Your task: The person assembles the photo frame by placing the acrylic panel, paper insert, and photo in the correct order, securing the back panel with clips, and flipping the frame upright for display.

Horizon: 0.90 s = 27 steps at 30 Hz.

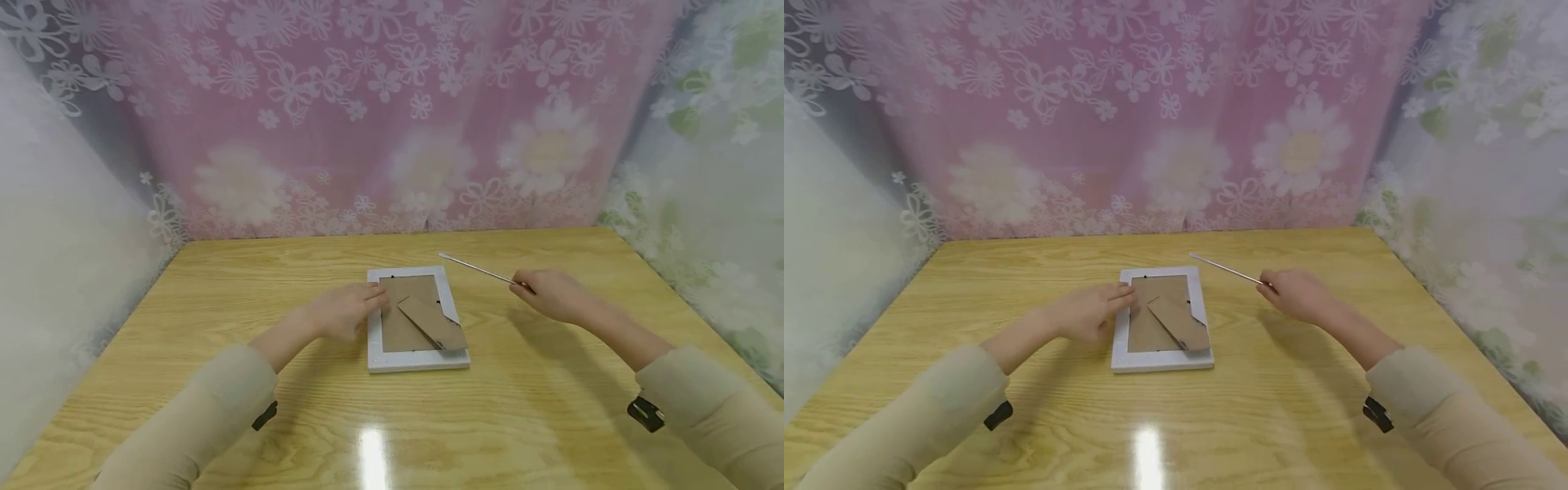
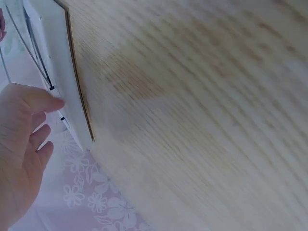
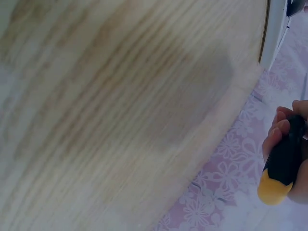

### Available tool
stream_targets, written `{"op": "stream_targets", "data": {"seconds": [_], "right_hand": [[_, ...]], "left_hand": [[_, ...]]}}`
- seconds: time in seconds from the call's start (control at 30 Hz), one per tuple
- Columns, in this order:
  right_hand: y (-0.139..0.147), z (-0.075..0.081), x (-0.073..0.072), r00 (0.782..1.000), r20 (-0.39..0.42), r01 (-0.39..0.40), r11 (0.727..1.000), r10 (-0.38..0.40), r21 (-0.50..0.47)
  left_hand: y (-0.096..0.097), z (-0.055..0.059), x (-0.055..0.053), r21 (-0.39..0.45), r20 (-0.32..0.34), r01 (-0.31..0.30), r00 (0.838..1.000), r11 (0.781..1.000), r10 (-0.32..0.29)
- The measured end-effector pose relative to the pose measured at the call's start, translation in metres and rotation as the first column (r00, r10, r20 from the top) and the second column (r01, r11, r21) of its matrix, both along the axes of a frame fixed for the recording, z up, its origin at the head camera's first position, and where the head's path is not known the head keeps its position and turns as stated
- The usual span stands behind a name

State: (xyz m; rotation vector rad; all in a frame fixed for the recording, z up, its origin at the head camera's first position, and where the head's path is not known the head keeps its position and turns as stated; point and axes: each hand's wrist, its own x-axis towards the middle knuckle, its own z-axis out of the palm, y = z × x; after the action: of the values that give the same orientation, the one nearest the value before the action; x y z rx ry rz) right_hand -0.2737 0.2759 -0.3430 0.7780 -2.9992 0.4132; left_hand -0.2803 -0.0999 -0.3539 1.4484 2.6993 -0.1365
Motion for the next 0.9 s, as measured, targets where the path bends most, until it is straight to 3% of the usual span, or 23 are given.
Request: {"op": "stream_targets", "data": {"seconds": [0.13, 0.33, 0.67, 0.9], "right_hand": [[-0.002, -0.006, 0.003, 0.998, -0.049, -0.027, 0.999, 0.026, -0.026], [-0.002, -0.015, 0.007, 0.992, -0.120, -0.044, 0.999, 0.045, 0.010], [0.005, -0.015, 0.014, 0.981, -0.183, -0.061, 0.997, 0.066, 0.036], [0.013, -0.016, 0.020, 0.987, -0.154, -0.037, 0.998, 0.044, 0.047]], "left_hand": [[0.002, -0.003, -0.005, -0.044, -0.033, 0.011, 0.999, 0.999, -0.012], [0.002, -0.009, -0.006, -0.065, -0.064, 0.028, 0.997, 0.997, -0.032], [0.000, -0.006, -0.002, -0.002, -0.072, 0.026, 0.997, 1.000, -0.026], [0.001, -0.008, 0.003, 0.023, -0.095, 0.071, 0.993, 0.997, -0.068]]}}
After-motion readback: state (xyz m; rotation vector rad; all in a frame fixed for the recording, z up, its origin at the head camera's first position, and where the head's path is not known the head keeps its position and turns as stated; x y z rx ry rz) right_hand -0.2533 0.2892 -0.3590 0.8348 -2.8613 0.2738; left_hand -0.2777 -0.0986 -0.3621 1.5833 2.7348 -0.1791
